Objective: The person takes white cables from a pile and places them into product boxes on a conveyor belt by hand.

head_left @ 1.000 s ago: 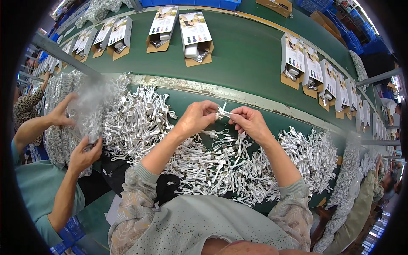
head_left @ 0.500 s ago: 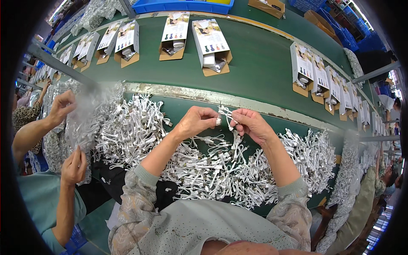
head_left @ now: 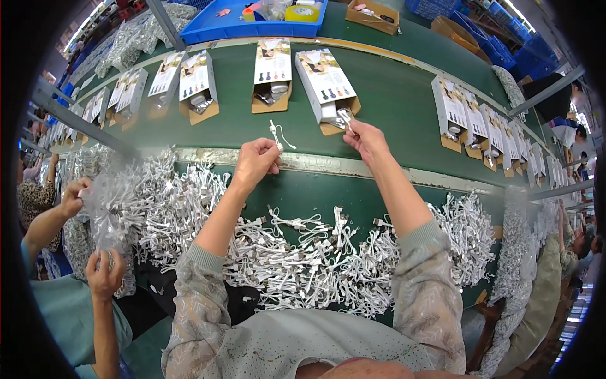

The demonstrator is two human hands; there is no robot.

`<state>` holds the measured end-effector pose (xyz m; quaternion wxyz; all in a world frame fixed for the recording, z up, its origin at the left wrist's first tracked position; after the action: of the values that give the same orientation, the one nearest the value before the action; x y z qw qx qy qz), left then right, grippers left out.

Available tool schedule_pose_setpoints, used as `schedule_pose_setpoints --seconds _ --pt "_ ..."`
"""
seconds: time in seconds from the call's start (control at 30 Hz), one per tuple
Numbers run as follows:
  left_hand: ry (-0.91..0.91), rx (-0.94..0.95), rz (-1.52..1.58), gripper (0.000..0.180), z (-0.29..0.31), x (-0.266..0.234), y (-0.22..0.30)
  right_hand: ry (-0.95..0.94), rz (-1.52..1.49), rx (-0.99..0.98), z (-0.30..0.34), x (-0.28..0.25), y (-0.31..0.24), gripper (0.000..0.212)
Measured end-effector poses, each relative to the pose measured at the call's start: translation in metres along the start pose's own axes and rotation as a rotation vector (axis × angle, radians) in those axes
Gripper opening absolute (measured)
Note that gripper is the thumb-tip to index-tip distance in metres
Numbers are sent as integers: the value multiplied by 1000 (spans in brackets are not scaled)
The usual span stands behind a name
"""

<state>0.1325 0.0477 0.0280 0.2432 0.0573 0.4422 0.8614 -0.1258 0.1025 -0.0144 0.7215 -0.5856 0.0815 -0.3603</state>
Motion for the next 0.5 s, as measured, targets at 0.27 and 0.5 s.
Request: schedule_pose_setpoints --seconds 0.27,0.5 --pt "235 70 -358 16 -87 12 46 389 -264 -60 -82 -37 13 16" --pt "291 -182 -399 13 -153 41 46 412 85 -106 -56 -55 -7 24"
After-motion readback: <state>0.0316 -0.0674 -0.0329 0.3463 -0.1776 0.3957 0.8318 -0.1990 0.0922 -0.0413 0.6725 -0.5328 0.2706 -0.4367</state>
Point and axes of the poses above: each hand's wrist, its own z-axis away from the middle knuckle, its own x-axis out of the palm, y = z × x, the point moved 3 cm from there along -z, towards the middle knuckle, and after that the axes turned 15 degrees about -x, right-handed, at the moved point
